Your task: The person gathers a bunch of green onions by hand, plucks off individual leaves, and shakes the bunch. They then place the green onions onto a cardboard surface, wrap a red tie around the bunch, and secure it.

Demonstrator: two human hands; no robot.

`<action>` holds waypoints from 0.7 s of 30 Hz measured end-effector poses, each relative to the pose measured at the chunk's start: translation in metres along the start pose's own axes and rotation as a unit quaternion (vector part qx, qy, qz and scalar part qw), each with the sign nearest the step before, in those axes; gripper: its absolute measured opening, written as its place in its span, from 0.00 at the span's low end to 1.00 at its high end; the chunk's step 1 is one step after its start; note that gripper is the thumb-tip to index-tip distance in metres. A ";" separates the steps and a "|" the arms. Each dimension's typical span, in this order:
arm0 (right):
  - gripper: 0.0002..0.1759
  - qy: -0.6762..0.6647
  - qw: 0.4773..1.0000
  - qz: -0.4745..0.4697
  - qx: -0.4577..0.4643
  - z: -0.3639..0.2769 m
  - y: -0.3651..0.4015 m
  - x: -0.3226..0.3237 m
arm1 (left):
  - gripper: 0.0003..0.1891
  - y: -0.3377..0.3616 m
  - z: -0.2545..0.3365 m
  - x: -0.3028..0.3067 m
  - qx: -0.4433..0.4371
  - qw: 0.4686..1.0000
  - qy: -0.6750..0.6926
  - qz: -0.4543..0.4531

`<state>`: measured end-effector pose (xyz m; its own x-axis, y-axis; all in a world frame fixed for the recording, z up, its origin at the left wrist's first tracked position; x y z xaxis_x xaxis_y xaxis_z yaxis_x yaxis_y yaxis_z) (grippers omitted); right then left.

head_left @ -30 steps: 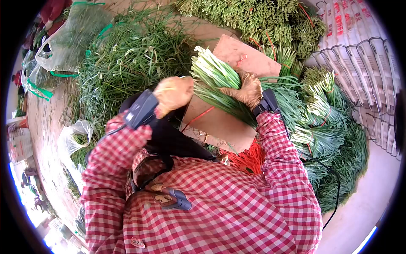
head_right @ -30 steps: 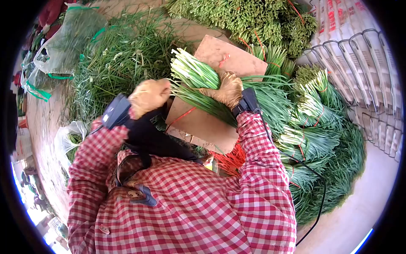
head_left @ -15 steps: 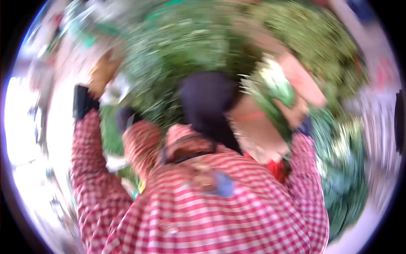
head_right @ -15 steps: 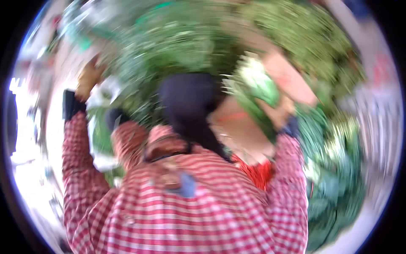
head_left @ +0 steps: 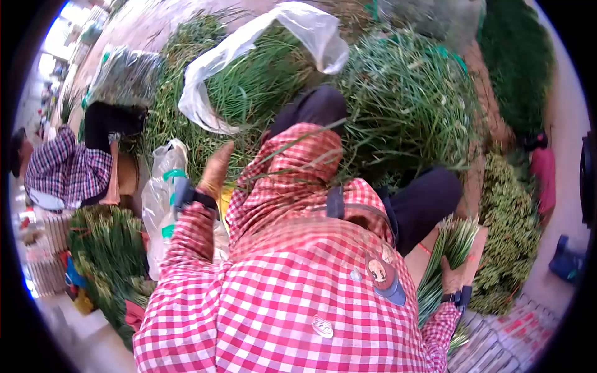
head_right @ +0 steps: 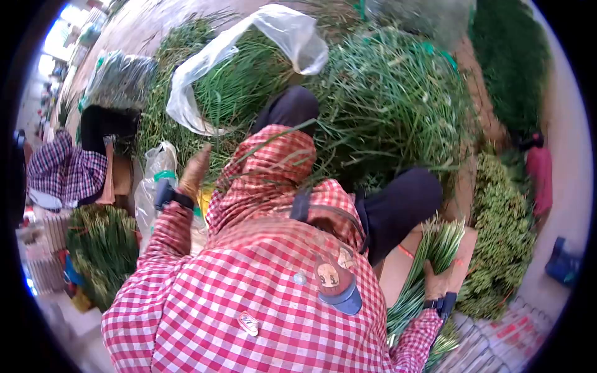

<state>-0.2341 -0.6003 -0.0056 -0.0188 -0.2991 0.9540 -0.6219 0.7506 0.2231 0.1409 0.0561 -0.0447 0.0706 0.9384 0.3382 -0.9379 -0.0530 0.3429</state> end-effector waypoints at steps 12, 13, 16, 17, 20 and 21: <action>0.47 0.131 0.985 -0.110 0.038 -0.010 -0.040 0.028 | 0.27 0.011 -0.023 0.099 0.032 0.994 0.073 -0.071; 0.46 0.124 0.983 -0.135 0.031 -0.018 -0.047 0.029 | 0.31 0.022 -0.021 0.091 0.067 0.988 0.000 -0.137; 0.41 0.135 0.980 -0.117 0.086 -0.079 -0.070 0.052 | 0.48 0.046 -0.098 0.062 0.143 0.938 -0.077 -0.307; 0.39 0.080 0.986 -0.124 0.080 -0.097 -0.077 0.059 | 0.38 0.046 -0.120 0.067 0.083 0.956 -0.152 -0.237; 0.35 0.088 0.975 -0.077 0.191 -0.185 -0.080 0.086 | 0.15 0.071 -0.124 0.065 0.239 0.946 -0.060 -0.209; 0.35 0.098 0.970 -0.070 0.212 -0.216 -0.077 0.093 | 0.15 0.067 -0.111 0.074 0.214 0.960 -0.055 -0.170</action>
<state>-0.0185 -0.5588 0.1087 0.2116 -0.2314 0.9496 -0.8745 0.3891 0.2897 0.0454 0.1596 -0.0937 0.4059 0.8856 0.2257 -0.6308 0.0928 0.7704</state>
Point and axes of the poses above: each hand's wrist, its own y-axis away from the middle knuckle, its own x-axis out of the back of the hand, z = x × y, the point moved 9 cm from there along -y, towards the middle knuckle, and after that the axes turned 1 degree about -y, right-handed, at the moved point
